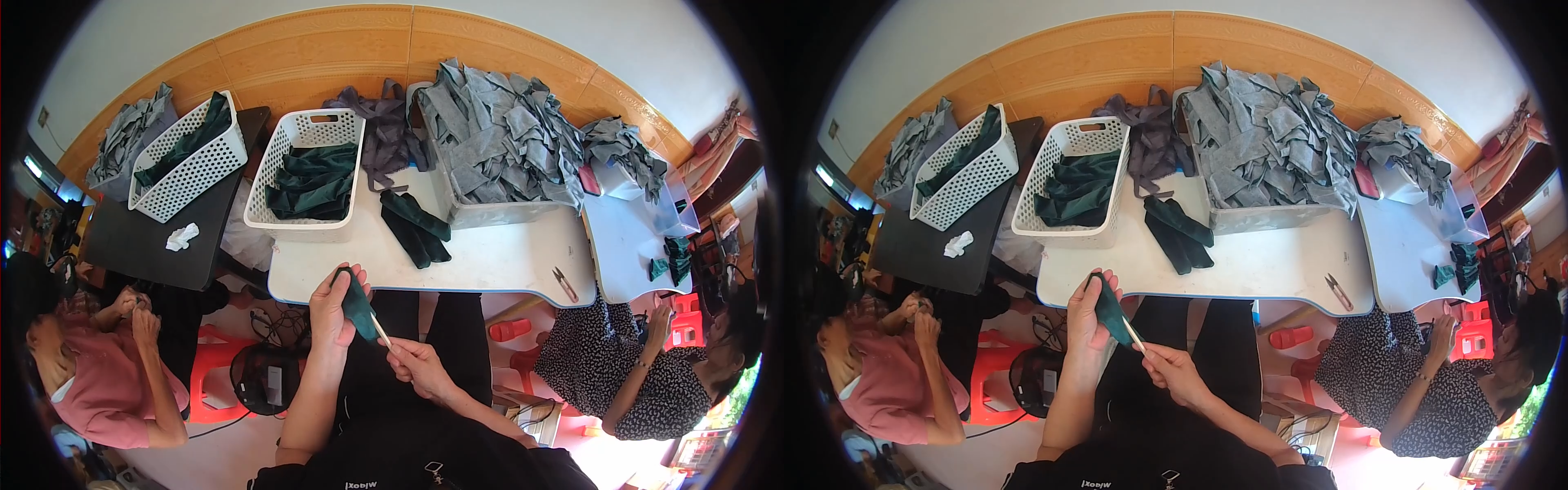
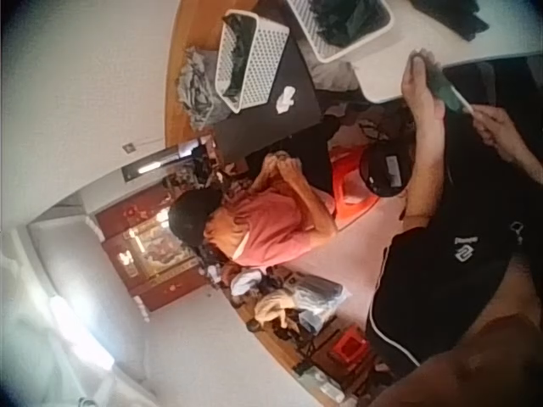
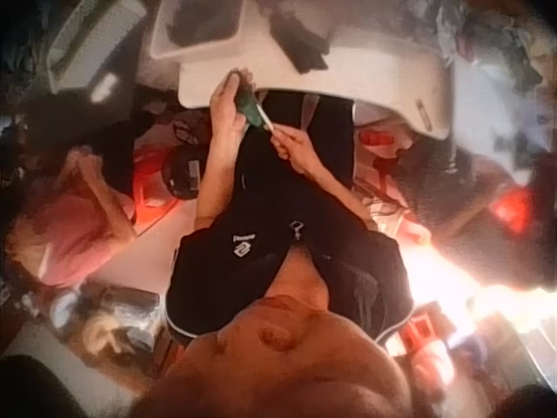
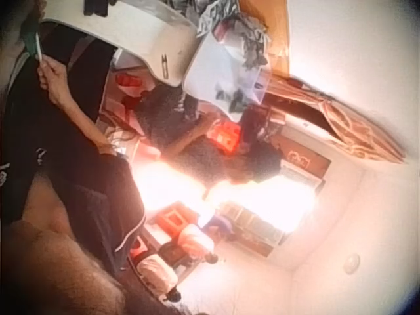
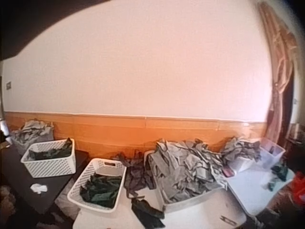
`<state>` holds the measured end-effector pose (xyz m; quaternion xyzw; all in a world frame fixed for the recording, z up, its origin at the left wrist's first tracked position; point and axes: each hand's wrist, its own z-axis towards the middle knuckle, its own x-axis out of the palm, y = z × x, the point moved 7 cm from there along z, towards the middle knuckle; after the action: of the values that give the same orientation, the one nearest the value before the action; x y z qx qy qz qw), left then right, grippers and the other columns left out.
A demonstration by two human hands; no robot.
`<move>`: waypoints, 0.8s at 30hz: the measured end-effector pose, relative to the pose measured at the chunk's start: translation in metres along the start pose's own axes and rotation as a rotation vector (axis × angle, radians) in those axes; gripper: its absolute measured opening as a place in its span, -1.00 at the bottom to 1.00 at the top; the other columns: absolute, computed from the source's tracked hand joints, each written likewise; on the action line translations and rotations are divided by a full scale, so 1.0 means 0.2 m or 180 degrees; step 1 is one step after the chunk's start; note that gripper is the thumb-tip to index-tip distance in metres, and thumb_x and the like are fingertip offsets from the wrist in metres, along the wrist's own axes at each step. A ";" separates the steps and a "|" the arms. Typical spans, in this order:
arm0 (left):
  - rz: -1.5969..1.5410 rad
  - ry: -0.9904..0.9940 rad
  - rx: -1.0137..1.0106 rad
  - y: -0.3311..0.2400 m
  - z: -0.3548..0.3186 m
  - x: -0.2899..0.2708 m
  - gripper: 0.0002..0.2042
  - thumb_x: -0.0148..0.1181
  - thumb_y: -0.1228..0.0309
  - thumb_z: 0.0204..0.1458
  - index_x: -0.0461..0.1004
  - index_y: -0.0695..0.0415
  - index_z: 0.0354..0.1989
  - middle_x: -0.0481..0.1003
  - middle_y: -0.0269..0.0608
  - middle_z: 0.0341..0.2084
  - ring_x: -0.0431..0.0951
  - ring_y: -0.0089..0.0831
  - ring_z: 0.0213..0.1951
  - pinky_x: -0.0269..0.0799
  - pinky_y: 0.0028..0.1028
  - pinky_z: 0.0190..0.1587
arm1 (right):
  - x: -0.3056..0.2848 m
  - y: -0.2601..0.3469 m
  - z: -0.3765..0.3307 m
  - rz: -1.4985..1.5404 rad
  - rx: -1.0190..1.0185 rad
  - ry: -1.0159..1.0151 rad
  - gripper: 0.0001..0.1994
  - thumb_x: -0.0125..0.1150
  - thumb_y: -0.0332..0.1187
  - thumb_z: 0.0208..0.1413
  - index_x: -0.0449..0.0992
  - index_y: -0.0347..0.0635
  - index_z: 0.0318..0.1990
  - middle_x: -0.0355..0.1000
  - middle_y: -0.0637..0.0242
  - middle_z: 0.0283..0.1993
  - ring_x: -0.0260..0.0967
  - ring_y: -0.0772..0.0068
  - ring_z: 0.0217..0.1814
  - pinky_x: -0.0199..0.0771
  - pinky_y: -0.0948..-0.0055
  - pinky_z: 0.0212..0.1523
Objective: Manually turning fabric pieces inside out using a thin wooden stick.
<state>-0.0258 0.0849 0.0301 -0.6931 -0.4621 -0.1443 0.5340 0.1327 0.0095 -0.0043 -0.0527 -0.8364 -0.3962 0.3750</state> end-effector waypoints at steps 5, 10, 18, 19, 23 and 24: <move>-0.0090 -0.0154 0.0071 0.06 -0.01 0.00 -0.78 0.18 0.41 0.14 0.47 0.21 -0.07 0.56 -0.15 -0.20 0.58 -0.41 -0.17 0.59 -0.38 -0.14 | 0.03 -0.01 -0.01 0.0351 0.0006 0.0092 -0.71 -0.05 -0.37 0.33 0.44 -0.21 0.12 0.16 0.53 -0.48 -0.10 0.76 -0.58 -0.13 0.70 -0.61; -0.0072 -0.0074 0.0116 0.10 -0.06 0.04 -0.77 0.18 0.44 0.14 0.46 0.29 -0.07 0.55 -0.07 -0.17 0.59 -0.32 -0.15 0.58 -0.32 -0.12 | 0.03 0.01 0.00 0.0499 0.0011 0.0106 -0.71 -0.05 -0.36 0.33 0.43 -0.21 0.12 0.16 0.53 -0.48 -0.11 0.76 -0.59 -0.13 0.70 -0.62; 0.0073 0.0648 0.0025 -0.03 -0.05 0.18 -0.75 0.14 0.40 0.17 0.46 0.26 -0.04 0.55 -0.02 -0.18 0.61 -0.24 -0.18 0.59 -0.30 -0.16 | 0.01 0.10 0.00 0.0347 -0.0016 0.0165 -0.71 -0.04 -0.37 0.32 0.43 -0.22 0.12 0.17 0.52 -0.49 -0.13 0.76 -0.61 -0.16 0.70 -0.63; 0.0432 0.0450 0.0057 -0.04 -0.04 0.17 -0.73 0.12 0.36 0.19 0.45 0.24 0.00 0.55 -0.01 -0.19 0.61 -0.22 -0.20 0.59 -0.30 -0.17 | 0.01 0.10 0.00 0.0307 0.0003 0.0160 -0.71 -0.04 -0.37 0.32 0.44 -0.22 0.12 0.17 0.52 -0.49 -0.13 0.76 -0.61 -0.16 0.70 -0.63; 0.0465 0.0198 -0.0008 -0.04 0.00 0.14 -0.69 0.12 0.37 0.18 0.42 0.22 0.06 0.54 -0.02 -0.17 0.61 -0.19 -0.18 0.59 -0.31 -0.17 | 0.00 0.09 -0.01 0.0180 -0.0062 0.0179 -0.70 -0.03 -0.36 0.32 0.43 -0.21 0.13 0.17 0.52 -0.49 -0.13 0.76 -0.61 -0.16 0.70 -0.63; 0.0408 0.0150 -0.0008 -0.04 0.00 0.13 -0.69 0.12 0.37 0.18 0.42 0.21 0.07 0.54 -0.01 -0.16 0.61 -0.18 -0.18 0.59 -0.31 -0.17 | 0.00 0.08 -0.01 0.0153 -0.0071 0.0180 -0.70 -0.03 -0.36 0.32 0.43 -0.21 0.13 0.17 0.52 -0.49 -0.13 0.76 -0.61 -0.16 0.70 -0.63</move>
<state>-0.0194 0.0984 0.0532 -0.7184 -0.4039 -0.1266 0.5520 0.1395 0.0180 0.0066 -0.0658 -0.8195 -0.3977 0.4073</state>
